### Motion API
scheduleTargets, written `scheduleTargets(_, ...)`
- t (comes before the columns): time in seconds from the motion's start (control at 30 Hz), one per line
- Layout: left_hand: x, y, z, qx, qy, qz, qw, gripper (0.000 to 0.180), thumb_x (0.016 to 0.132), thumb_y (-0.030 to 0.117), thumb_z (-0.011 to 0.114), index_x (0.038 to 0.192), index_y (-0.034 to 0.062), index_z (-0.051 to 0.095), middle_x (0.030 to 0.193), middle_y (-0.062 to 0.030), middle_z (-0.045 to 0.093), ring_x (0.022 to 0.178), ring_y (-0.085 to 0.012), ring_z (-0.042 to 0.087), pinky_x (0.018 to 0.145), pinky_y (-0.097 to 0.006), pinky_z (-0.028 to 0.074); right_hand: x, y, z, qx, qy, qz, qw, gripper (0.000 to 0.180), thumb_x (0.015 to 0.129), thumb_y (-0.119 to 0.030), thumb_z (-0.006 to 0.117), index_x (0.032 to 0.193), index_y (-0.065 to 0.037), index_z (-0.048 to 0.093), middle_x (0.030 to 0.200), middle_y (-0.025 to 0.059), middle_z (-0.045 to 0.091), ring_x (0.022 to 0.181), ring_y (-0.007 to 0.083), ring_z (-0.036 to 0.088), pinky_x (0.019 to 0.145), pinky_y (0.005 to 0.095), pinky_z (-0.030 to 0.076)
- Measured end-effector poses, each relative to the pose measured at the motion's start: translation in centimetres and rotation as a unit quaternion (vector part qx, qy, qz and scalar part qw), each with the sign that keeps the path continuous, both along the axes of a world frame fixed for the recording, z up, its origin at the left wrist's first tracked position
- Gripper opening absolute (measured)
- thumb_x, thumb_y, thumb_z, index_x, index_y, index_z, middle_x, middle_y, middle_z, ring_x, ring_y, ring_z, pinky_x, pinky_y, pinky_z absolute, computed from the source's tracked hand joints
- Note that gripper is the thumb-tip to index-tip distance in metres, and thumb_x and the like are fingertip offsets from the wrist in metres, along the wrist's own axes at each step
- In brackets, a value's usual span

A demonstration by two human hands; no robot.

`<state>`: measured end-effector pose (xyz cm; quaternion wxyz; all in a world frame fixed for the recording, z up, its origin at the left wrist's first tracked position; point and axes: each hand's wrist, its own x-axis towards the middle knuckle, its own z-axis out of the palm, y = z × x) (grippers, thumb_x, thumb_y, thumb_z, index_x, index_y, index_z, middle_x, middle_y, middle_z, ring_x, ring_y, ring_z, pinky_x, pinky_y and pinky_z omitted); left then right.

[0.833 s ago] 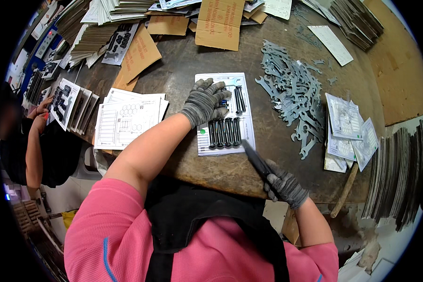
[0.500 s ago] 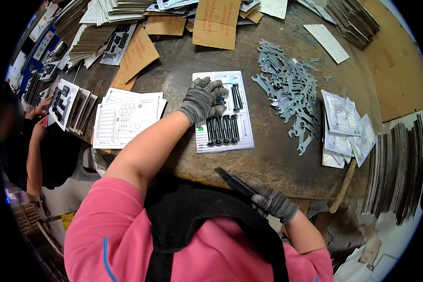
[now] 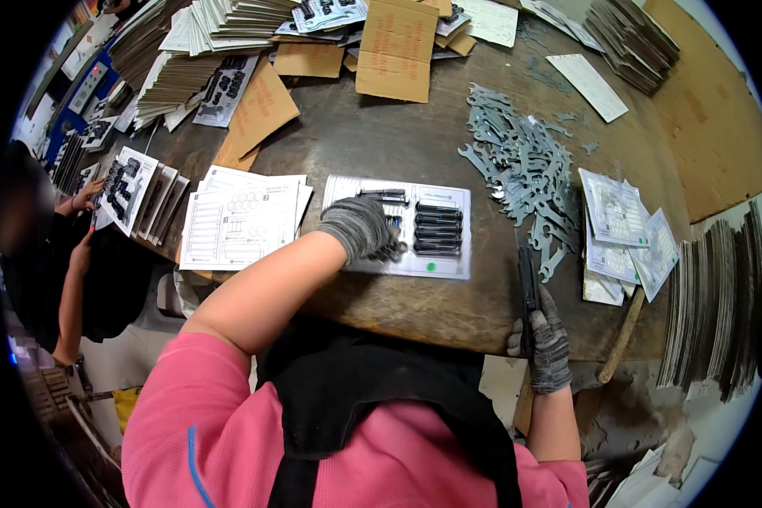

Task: The person arranges bolts, nuts, and washers onto printed cardboard inserts using a metal tool to position and align the parts. The person repeatedly picks up components, places them into designated spots on the insert, and moves completed inserts aside.

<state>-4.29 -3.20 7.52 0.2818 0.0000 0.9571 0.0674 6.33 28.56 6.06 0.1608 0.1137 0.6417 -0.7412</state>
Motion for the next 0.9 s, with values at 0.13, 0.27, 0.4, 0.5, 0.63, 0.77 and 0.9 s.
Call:
scheduleTargets(0.13, 1.7, -1.2, 2.4, 0.099, -0.132, -0.067, 0.984, 0.044, 0.08, 0.046, 0.056, 0.084, 0.004, 0.067, 0.078, -0.0182, 0.063, 0.073, -0.0276, 0.062, 0.071, -0.036, 0.049, -0.7, -1.8, -0.8, 0.009, 0.006, -0.01, 1.0, 0.058, 0.084, -0.026, 0.057, 0.134, -0.011, 0.032, 0.075, 0.0046, 0.054, 0.058, 0.0117, 0.054, 0.05, 0.025, 0.047)
scheduleTargets(0.27, 2.2, -4.1, -0.4, 0.233, 0.081, -0.104, 0.963, 0.056, 0.074, 0.046, 0.062, 0.113, 0.0058, 0.056, 0.113, -0.018, 0.054, 0.108, -0.0281, 0.05, 0.093, -0.035, 0.038, -1.1, -2.5, -2.4, 0.116, 0.087, 0.085, 0.986, 0.053, 0.083, -0.02, 0.056, 0.132, -0.01, 0.036, 0.084, 0.0055, 0.055, 0.064, 0.0124, 0.054, 0.056, 0.0255, 0.047)
scheduleTargets(0.4, 5.2, -3.9, -4.3, 0.188, 0.192, -0.145, 0.952, 0.082, 0.064, 0.051, 0.067, 0.124, 0.0005, 0.042, 0.129, -0.0192, 0.04, 0.124, -0.0329, 0.033, 0.104, -0.038, 0.025, -0.8, -5.3, -3.2, 0.293, 0.339, 0.16, 0.88, 0.044, 0.081, -0.016, 0.056, 0.123, -0.01, 0.048, 0.096, 0.0144, 0.059, 0.076, 0.0263, 0.059, 0.069, 0.0391, 0.048)
scheduleTargets(0.5, 7.2, -3.5, -6.2, 0.208, 0.262, -0.118, 0.935, 0.086, 0.059, 0.045, 0.071, 0.126, 0.0002, 0.04, 0.13, -0.0206, 0.038, 0.124, -0.0332, 0.032, 0.104, -0.038, 0.025, -1.1, -7.4, -0.3, 0.464, 0.325, 0.275, 0.777, 0.042, 0.079, -0.018, 0.057, 0.12, -0.014, 0.052, 0.087, 0.0152, 0.057, 0.073, 0.03, 0.058, 0.066, 0.0396, 0.048)
scheduleTargets(0.63, 7.7, -2.9, -6.2, 0.226, 0.26, -0.046, 0.938, 0.096, 0.058, 0.047, 0.071, 0.13, -0.0027, 0.031, 0.132, -0.0221, 0.034, 0.125, -0.0332, 0.031, 0.105, -0.038, 0.023, -1.9, -9.2, 0.1, 0.501, 0.357, 0.294, 0.732, 0.041, 0.077, -0.02, 0.057, 0.117, -0.016, 0.055, 0.079, 0.0141, 0.055, 0.068, 0.0295, 0.057, 0.061, 0.0397, 0.047)
scheduleTargets(0.77, 7.7, -2.9, -6.2, 0.221, 0.259, -0.035, 0.94, 0.1, 0.06, 0.05, 0.069, 0.131, -0.0046, 0.028, 0.133, -0.0223, 0.033, 0.126, -0.033, 0.03, 0.105, -0.038, 0.021, -2.8, -8.7, 0.4, 0.492, 0.358, 0.309, 0.731, 0.039, 0.078, -0.021, 0.055, 0.117, -0.016, 0.054, 0.08, 0.0143, 0.055, 0.068, 0.0299, 0.057, 0.059, 0.0394, 0.048)
scheduleTargets(0.9, 7.7, -3.0, -6.4, 0.222, 0.262, -0.028, 0.939, 0.099, 0.06, 0.051, 0.069, 0.131, -0.0043, 0.028, 0.133, -0.022, 0.034, 0.126, -0.0329, 0.03, 0.105, -0.038, 0.022, -3.4, -9.2, 1.4, 0.5, 0.343, 0.331, 0.723, 0.042, 0.077, -0.022, 0.057, 0.119, -0.017, 0.052, 0.074, 0.0141, 0.056, 0.066, 0.0309, 0.058, 0.058, 0.0395, 0.048)
